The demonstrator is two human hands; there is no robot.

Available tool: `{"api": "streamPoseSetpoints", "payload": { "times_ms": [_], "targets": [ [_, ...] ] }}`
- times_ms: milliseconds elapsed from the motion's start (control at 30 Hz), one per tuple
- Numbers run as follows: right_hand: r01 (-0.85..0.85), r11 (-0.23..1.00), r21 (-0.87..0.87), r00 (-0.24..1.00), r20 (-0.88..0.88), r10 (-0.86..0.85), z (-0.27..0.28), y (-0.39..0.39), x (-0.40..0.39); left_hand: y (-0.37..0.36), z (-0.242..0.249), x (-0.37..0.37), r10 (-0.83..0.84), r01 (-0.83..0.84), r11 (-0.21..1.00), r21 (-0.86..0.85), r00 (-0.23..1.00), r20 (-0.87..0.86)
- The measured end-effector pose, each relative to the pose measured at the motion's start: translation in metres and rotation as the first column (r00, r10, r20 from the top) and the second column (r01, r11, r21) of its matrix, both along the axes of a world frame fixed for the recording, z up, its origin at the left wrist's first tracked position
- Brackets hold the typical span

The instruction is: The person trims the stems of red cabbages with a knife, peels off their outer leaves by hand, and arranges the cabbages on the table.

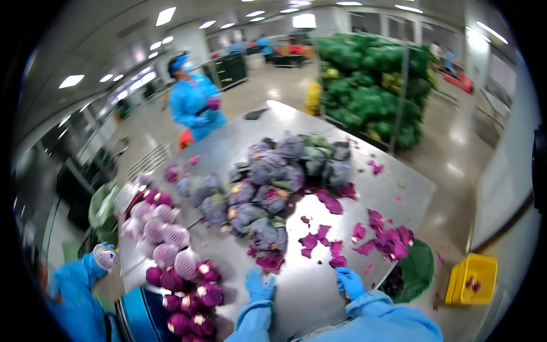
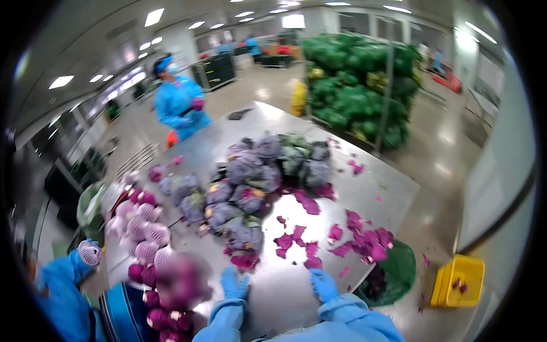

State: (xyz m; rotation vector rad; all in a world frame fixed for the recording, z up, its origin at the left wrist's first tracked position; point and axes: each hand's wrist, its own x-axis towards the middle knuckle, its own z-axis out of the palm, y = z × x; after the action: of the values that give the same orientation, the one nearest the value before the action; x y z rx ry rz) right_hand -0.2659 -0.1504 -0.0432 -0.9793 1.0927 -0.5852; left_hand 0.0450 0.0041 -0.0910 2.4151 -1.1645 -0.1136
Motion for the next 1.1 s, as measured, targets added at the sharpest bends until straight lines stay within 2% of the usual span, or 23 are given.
{"api": "streamPoseSetpoints", "payload": {
  "times_ms": [67, 167, 267, 400, 467, 667, 733, 900, 1100],
  "targets": [
    [0.037, 0.999, -0.034, 0.999, 0.017, -0.037, -0.004, -0.014, -0.011, -0.01, 0.036, -0.056, 0.006, -0.011, 0.992, 0.127, 0.999, 0.042],
    [0.094, 0.995, -0.04, 0.996, 0.0, -0.094, -0.006, -0.015, -0.019, -0.013, 0.043, -0.092, -0.173, 0.15, 0.967, 0.204, 0.98, 0.098],
    [0.088, 0.995, -0.044, 0.996, 0.019, -0.088, -0.01, -0.012, -0.024, -0.01, 0.04, -0.095, -0.174, 0.16, 0.977, 0.139, 0.98, 0.094],
    [0.113, 0.994, -0.011, 0.992, 0.052, -0.112, -0.013, -0.01, -0.026, -0.009, 0.038, -0.099, -0.143, 0.125, 0.98, 0.154, 0.983, 0.111],
    [0.155, 0.987, 0.032, 0.983, 0.095, -0.157, -0.013, -0.01, -0.026, -0.008, 0.03, -0.097, -0.183, 0.159, 0.975, 0.156, 0.972, 0.15],
    [0.175, 0.984, -0.015, 0.984, -0.032, -0.176, -0.006, -0.007, -0.025, -0.011, 0.035, -0.098, -0.201, 0.192, 0.971, 0.143, 0.978, 0.05],
    [0.205, 0.978, 0.025, 0.979, -0.004, -0.205, -0.016, -0.011, -0.025, -0.011, 0.035, -0.096, -0.185, 0.18, 0.974, 0.14, 0.982, 0.028],
    [0.161, 0.987, -0.014, 0.987, -0.027, -0.161, -0.018, -0.011, -0.025, -0.01, 0.038, -0.099, -0.19, 0.183, 0.976, 0.115, 0.981, 0.05],
    [0.253, 0.966, 0.043, 0.967, -0.04, -0.252, -0.006, -0.01, -0.022, -0.008, 0.037, -0.099, -0.214, 0.207, 0.972, 0.11, 0.975, 0.06]
  ]
}}
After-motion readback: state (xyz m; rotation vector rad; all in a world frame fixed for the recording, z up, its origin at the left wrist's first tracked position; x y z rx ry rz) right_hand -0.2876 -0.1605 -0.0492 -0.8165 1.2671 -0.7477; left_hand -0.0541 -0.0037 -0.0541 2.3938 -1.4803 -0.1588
